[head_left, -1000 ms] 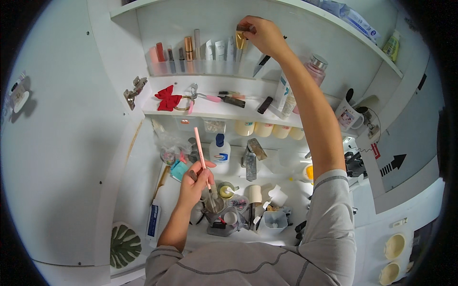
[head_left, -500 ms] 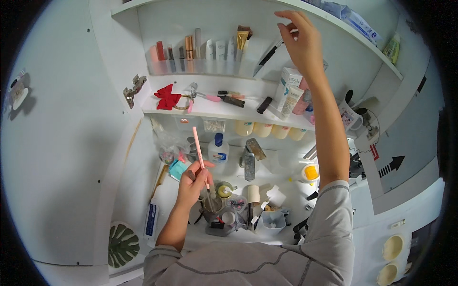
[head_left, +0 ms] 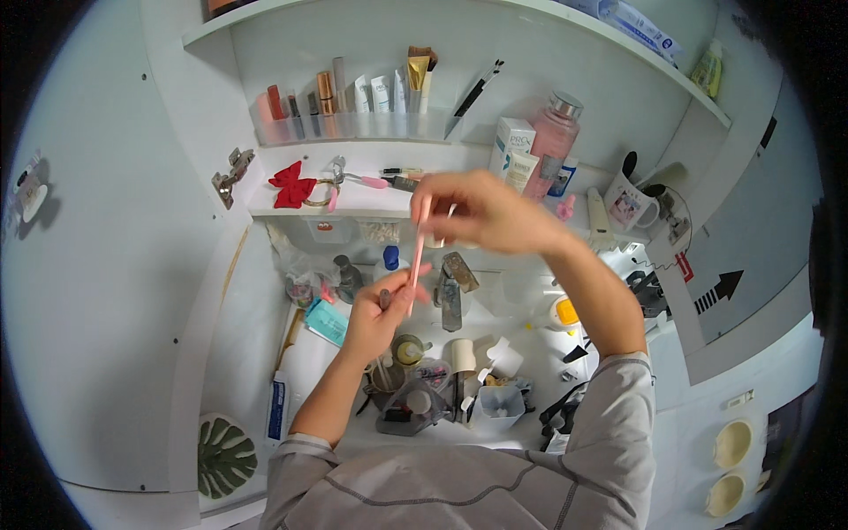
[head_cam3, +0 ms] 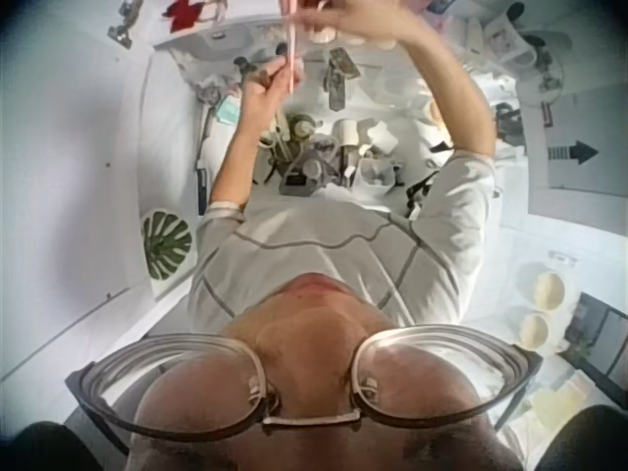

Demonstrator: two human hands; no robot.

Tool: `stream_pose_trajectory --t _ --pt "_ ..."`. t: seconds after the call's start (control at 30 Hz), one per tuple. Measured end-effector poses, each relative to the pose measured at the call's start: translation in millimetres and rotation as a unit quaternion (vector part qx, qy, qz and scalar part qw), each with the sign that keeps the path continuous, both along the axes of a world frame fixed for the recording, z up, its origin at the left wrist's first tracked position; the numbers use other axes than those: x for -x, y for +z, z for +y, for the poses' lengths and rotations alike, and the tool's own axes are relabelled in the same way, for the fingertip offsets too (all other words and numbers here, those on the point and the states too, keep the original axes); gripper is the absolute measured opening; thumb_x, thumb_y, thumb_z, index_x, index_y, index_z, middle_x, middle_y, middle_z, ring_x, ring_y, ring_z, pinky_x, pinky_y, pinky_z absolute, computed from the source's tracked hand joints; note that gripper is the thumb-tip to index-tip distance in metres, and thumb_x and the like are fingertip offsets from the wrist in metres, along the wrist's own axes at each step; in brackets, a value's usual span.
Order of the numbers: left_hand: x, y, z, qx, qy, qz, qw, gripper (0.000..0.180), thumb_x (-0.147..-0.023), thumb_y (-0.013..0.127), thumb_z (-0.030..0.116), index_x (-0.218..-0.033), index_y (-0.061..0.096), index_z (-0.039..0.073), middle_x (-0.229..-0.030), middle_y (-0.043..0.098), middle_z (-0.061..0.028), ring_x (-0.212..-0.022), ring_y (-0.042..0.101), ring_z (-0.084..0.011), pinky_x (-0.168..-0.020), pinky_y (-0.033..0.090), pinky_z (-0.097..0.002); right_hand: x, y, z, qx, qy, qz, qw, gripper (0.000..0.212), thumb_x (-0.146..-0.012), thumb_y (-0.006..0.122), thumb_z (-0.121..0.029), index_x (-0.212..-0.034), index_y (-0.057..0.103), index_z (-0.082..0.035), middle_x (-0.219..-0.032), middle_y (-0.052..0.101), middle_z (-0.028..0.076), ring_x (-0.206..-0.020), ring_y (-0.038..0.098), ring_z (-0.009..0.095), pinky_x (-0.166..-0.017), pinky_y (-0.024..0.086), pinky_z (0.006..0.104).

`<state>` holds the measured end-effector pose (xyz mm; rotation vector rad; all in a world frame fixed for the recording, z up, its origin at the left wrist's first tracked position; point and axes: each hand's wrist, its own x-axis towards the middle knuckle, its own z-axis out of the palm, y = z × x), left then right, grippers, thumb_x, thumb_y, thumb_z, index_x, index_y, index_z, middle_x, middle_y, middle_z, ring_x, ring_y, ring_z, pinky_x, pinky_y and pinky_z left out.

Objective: The person organizes cosmetic items inside a bathroom cabinet. They place a small plastic container on the shelf, then arrange various bottles, tubes, and makeup brushes by picking them up from the sink area and placing them on the shelf. The person handles items one at a time, including a red cloth, a blue tube, and several makeup brushes, arranging them neatly on the shelf.

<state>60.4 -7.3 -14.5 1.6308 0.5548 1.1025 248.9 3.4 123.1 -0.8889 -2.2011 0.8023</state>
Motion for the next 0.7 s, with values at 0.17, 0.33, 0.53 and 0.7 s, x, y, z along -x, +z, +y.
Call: stream_pose_trajectory --t 0.17,0.33,0.53,0.7 --pt "10.1 -7.2 15.5 -0.022 0.101 -0.064 0.993 0.030 -0.091 0.042 0.013 -0.117 0.053 0.002 -0.090 0.057 -0.0026 -0.056 0.038 -0.0022 -0.046 0.027 -0.0165 -51.9 52.3 45.0 -0.163 -0.172 0.123 0.964 0.017 -0.087 0.052 -0.016 -0.091 0.055 0.000 -0.076 0.057 0.002 -0.065 0.055 0.008 -0.061 0.048 0.0234" --pt "22.1 -14.3 15.2 0.060 0.071 -0.057 0.994 0.024 -0.091 0.044 0.013 -0.108 0.059 0.004 -0.092 0.057 -0.0019 -0.059 0.039 -0.0034 -0.051 0.033 -0.0180 -82.8 77.8 100.5 -0.236 -0.302 0.141 0.913 0.018 -0.085 0.053 -0.016 -0.088 0.058 0.001 -0.073 0.061 0.006 -0.061 0.059 0.011 -0.057 0.050 0.0249" --pt "27.2 -26.6 11.9 0.077 0.063 -0.047 0.994 0.023 -0.092 0.044 0.014 -0.107 0.059 0.004 -0.089 0.058 -0.0016 -0.058 0.040 -0.0034 -0.052 0.032 -0.0173 -80.4 71.5 140.0 -0.210 -0.336 0.045 0.917 0.020 -0.081 0.054 -0.017 -0.083 0.059 0.002 -0.066 0.061 0.007 -0.055 0.060 0.014 -0.054 0.050 0.0266" --pt "27.3 -34.5 12.6 0.084 0.053 -0.053 0.994 0.023 -0.092 0.044 0.013 -0.106 0.059 0.002 -0.087 0.058 -0.0029 -0.058 0.040 -0.0035 -0.052 0.033 -0.0172 -74.8 65.8 150.3 -0.206 -0.352 0.028 0.913 0.016 -0.078 0.056 -0.014 -0.083 0.059 0.000 -0.068 0.063 0.009 -0.058 0.062 0.017 -0.056 0.050 0.0292"
